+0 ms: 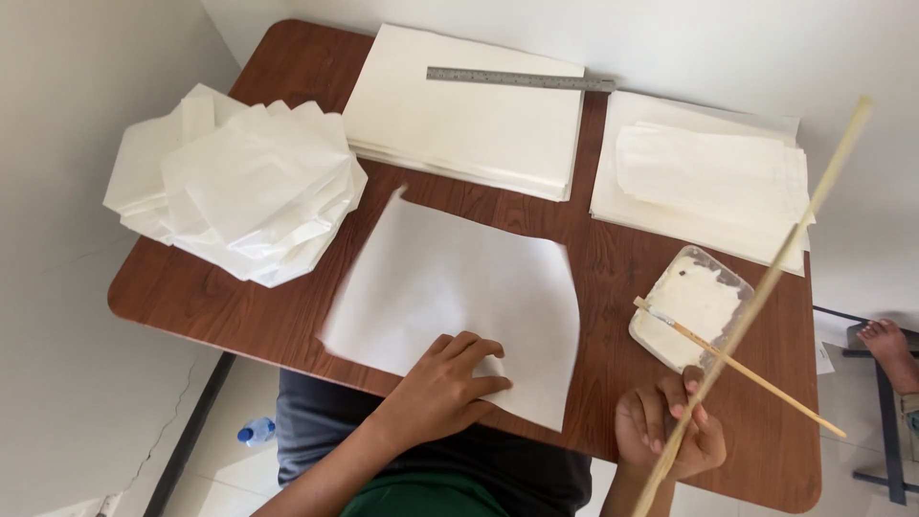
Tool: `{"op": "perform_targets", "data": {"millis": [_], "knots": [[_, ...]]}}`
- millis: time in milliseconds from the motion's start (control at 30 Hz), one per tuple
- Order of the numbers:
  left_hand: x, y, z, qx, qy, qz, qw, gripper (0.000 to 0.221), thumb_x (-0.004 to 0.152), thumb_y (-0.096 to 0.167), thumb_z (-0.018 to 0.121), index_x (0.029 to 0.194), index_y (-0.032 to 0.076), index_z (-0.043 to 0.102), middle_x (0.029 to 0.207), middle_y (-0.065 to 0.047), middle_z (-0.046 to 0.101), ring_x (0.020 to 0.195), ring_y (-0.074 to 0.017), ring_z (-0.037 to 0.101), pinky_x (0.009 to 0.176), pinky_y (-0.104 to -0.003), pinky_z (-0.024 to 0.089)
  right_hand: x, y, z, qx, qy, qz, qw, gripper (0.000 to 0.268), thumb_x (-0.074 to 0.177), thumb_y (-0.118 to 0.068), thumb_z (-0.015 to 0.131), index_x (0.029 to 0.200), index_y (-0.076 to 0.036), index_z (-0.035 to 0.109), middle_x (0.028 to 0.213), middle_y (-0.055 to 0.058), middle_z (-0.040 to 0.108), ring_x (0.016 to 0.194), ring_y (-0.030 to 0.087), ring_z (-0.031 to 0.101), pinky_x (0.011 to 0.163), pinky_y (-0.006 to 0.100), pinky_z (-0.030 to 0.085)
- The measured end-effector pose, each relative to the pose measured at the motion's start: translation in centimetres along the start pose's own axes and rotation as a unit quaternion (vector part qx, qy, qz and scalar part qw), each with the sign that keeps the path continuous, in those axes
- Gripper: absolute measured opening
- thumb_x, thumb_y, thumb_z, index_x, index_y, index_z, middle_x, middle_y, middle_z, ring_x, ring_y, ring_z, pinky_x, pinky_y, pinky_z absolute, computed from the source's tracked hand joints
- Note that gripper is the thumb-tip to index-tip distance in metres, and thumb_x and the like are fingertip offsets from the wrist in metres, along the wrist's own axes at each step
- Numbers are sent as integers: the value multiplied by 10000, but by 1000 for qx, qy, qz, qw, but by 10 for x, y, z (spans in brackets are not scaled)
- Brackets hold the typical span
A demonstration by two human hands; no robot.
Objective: Manually assembling bags by folding material sheets and applying glue with a brush.
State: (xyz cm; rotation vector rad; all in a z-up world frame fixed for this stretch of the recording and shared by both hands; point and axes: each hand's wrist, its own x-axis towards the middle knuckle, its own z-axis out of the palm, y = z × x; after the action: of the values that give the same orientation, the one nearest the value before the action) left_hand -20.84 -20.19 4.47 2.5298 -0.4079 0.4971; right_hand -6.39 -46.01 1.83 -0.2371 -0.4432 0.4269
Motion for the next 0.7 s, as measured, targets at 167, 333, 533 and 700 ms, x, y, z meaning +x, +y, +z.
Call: {"op": "perform_targets", "data": {"millis": [167,333,533,700], "knots": [[-16,-2,12,36,11,-19,999,341,985,396,679,1189,128,733,1270,-146,617,1155,-329,562,893,-479,432,-5,-1,-8,-99,86,14,991,306,908,-209,546,1122,-90,727,828,-40,711,464,65,367,460,173,243],[-18,-3,20,65,55,0,996,373,1007,451,645,1181,132,731,1235,-118,631,1079,-309,585,878,-460,442,-2,5,8,-96,59,28,993,146,884,-173,527,953,-95,629,663,-33,546,435,73,434,385,170,238],[-16,0,12,68,65,32,995,300,1045,299,597,1239,96,702,1310,-108,670,1166,-317,615,939,-505,453,-20,-6,-28,-186,96,84,974,451,870,-170,582,1263,49,571,1023,135,667,668,240,548,599,300,432],[-14,-5,16,2,39,64,997,165,922,24,548,993,38,696,1042,-128,667,1074,-364,605,1001,-487,467,-22,6,-39,-264,142,149,942,391,818,-157,737,1153,-31,578,1103,156,684,958,283,672,793,393,544]]}}
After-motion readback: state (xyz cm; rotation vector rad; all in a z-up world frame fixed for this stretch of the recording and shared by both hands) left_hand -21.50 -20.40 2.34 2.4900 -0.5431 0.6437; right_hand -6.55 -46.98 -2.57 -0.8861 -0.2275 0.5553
